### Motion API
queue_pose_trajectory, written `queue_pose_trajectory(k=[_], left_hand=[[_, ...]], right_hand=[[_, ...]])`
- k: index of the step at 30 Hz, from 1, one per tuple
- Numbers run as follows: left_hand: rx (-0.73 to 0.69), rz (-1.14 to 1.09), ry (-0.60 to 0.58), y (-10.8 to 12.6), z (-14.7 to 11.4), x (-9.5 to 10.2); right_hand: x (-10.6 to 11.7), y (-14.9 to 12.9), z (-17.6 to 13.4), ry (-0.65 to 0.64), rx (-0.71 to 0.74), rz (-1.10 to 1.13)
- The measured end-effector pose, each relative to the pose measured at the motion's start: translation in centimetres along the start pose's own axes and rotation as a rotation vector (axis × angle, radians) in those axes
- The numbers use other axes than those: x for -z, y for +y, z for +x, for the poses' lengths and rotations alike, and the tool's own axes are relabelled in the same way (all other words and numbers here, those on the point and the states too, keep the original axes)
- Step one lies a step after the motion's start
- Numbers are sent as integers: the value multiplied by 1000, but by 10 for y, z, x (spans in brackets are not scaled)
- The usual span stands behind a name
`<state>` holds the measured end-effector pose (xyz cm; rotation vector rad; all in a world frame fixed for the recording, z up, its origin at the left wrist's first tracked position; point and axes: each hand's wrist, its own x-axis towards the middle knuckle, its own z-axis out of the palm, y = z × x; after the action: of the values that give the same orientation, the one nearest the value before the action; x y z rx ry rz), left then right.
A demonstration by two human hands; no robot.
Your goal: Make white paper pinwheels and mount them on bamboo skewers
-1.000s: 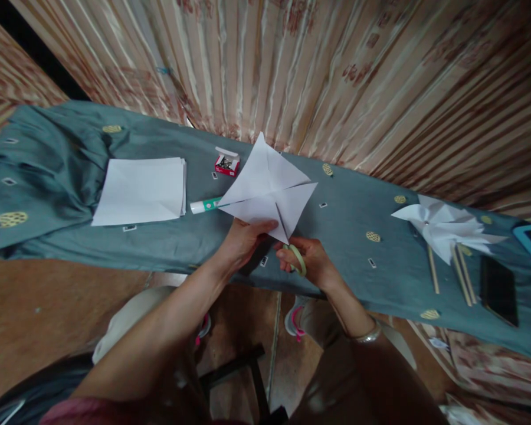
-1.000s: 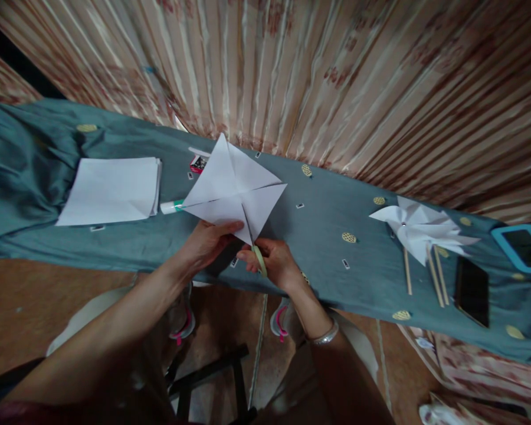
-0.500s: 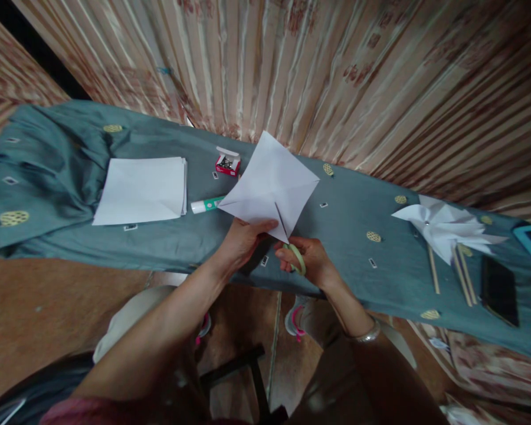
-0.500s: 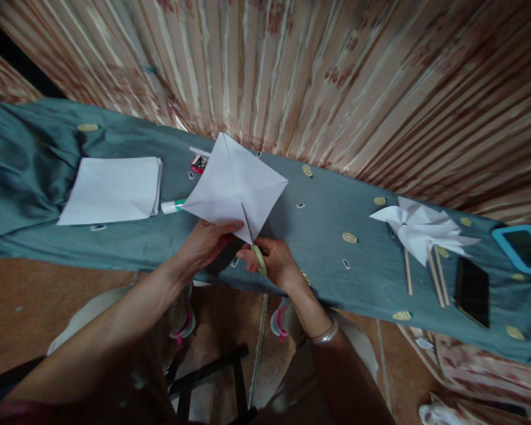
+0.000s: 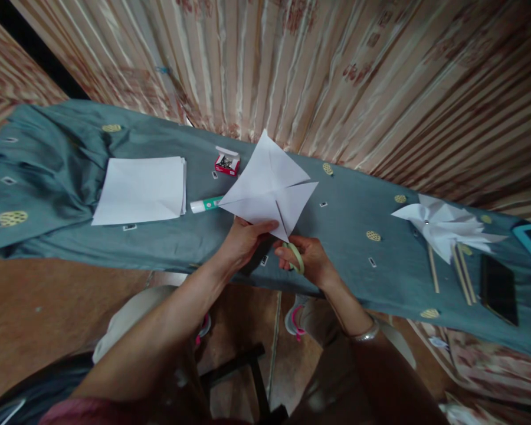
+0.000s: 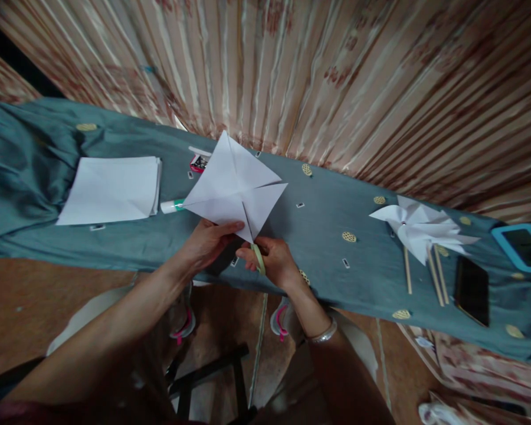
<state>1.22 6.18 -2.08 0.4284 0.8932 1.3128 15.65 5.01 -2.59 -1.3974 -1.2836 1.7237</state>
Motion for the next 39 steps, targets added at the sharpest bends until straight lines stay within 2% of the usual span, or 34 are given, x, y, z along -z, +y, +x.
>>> queue_pose_trajectory(k=[17,26,39], left_hand=[[-4,12,-51,-1,2,2],[11,0,-22,4,-1,-3],[16,13,-19,0,-1,-1]], right_hand=[[1,2,0,-42,35,-5],[0,-2,0,-20,-2,-20],[0,-2,1,-47,45,-47]])
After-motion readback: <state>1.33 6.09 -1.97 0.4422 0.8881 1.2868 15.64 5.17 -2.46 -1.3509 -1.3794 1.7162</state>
